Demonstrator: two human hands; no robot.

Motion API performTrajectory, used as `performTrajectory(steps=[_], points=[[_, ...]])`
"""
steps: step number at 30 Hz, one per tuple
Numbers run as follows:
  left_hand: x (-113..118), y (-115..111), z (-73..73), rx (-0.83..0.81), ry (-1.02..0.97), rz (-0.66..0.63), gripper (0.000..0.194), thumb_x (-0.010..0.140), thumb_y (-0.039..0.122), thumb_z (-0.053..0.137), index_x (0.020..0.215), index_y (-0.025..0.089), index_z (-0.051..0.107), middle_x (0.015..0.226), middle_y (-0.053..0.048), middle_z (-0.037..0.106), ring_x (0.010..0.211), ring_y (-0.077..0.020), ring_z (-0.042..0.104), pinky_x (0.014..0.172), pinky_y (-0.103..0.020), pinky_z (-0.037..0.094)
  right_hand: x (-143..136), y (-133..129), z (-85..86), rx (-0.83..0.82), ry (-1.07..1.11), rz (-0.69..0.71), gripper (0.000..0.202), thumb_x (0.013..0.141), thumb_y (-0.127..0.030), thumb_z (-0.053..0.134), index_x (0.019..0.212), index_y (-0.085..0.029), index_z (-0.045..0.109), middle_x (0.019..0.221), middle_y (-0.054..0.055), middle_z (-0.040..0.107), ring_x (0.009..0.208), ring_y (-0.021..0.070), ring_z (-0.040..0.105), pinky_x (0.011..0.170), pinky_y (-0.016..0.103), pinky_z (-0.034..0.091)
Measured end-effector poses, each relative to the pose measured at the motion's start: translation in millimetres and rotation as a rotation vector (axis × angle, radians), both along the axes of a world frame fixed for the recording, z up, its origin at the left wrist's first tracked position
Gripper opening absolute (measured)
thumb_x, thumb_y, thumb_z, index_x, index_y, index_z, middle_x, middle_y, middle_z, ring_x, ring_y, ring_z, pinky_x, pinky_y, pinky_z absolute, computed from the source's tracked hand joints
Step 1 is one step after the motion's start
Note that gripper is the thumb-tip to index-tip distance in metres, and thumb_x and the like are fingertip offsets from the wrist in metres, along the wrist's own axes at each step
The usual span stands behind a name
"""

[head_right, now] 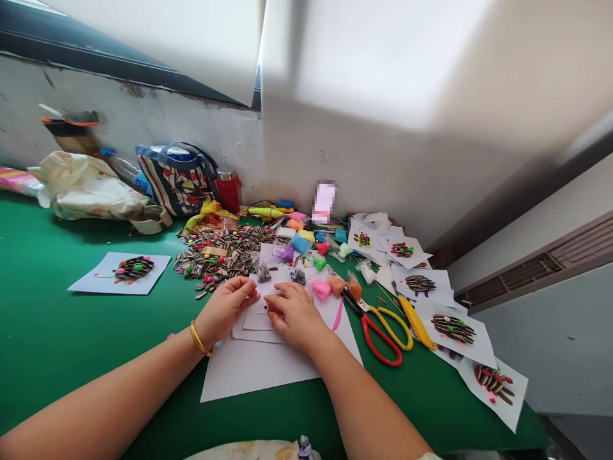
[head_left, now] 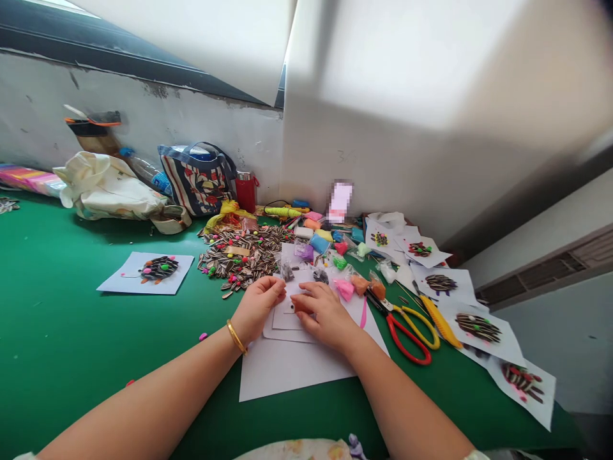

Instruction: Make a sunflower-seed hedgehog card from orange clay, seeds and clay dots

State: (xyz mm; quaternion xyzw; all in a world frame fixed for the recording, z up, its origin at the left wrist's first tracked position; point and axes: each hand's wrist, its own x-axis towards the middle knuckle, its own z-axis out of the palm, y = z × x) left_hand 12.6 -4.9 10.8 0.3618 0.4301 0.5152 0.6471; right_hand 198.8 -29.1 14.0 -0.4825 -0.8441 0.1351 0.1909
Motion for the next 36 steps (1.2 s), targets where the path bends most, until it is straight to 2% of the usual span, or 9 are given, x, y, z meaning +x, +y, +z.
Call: performTrajectory(steps=[10, 15, 20, 26, 31, 36], points=[[1, 0, -0.2, -0.007, -0.002, 0.002, 0.034, 0.062, 0.041, 0.082, 0.075, 0.015, 0.063, 0.071, 0.002, 0.060, 0.071, -0.0105, 0.059, 0.076, -0.026, 0.049, -3, 1, -1.5, -0.019, -0.054, 0.001, 0.031, 0.089, -0.028, 0.055, 0.119, -0.033, 0.063, 0.138, 0.005, 0.048, 0.130, 0.0261, 0.035, 0.104, 0.048, 0.033], [1, 0, 0.3, 0.001, 0.001, 0.001, 0.033, 0.063, 0.040, 0.081, 0.075, 0.015, 0.063, 0.071, 0.002, 0.060, 0.071, -0.0105, 0.058, 0.077, -0.027, 0.049, -2, 1, -0.6, 0.002, -0.041, -0.047, 0.038, 0.088, -0.027, 0.055, 0.125, -0.032, 0.059, 0.143, 0.005, 0.044, 0.132, 0.0264, 0.034, 0.105, 0.049, 0.032], [0, 0, -1.3, 0.009, 0.021, 0.005, 0.034, 0.062, 0.041, 0.081, 0.076, 0.014, 0.067, 0.073, 0.000, 0.062, 0.072, -0.0111, 0.059, 0.078, -0.028, 0.050, -2, 1, -1.6, -0.023, -0.059, -0.042, 0.031, 0.092, -0.031, 0.049, 0.121, -0.033, 0.061, 0.142, 0.004, 0.046, 0.132, 0.0258, 0.034, 0.105, 0.049, 0.031], [0, 1, -1.3, -0.017, 0.041, 0.004, 0.035, 0.061, 0.041, 0.082, 0.082, 0.014, 0.071, 0.080, -0.003, 0.066, 0.075, -0.0120, 0.060, 0.080, -0.029, 0.050, 5, 8, -6.7, -0.026, -0.036, -0.074, 0.038, 0.089, -0.021, 0.050, 0.124, -0.030, 0.060, 0.144, 0.004, 0.045, 0.132, 0.0248, 0.034, 0.108, 0.047, 0.030], [0, 1, -1.9, -0.021, 0.076, -0.013, 0.039, 0.059, 0.038, 0.084, 0.088, 0.014, 0.072, 0.083, -0.004, 0.068, 0.076, -0.0130, 0.061, 0.078, -0.028, 0.049, 22, 19, -11.9, -0.027, 0.086, -0.148, 0.044, 0.084, -0.009, 0.042, 0.123, -0.017, 0.062, 0.126, 0.009, 0.058, 0.118, 0.0209, 0.046, 0.105, 0.038, 0.035], [-1, 3, -6.7, -0.003, 0.101, -0.020, 0.037, 0.060, 0.037, 0.083, 0.086, 0.014, 0.070, 0.081, -0.004, 0.067, 0.075, -0.0129, 0.060, 0.075, -0.027, 0.048, 28, 21, -14.6, -0.082, 0.019, -0.140, 0.044, 0.082, -0.009, 0.045, 0.120, -0.021, 0.065, 0.110, 0.008, 0.060, 0.106, 0.0209, 0.051, 0.096, 0.034, 0.039]])
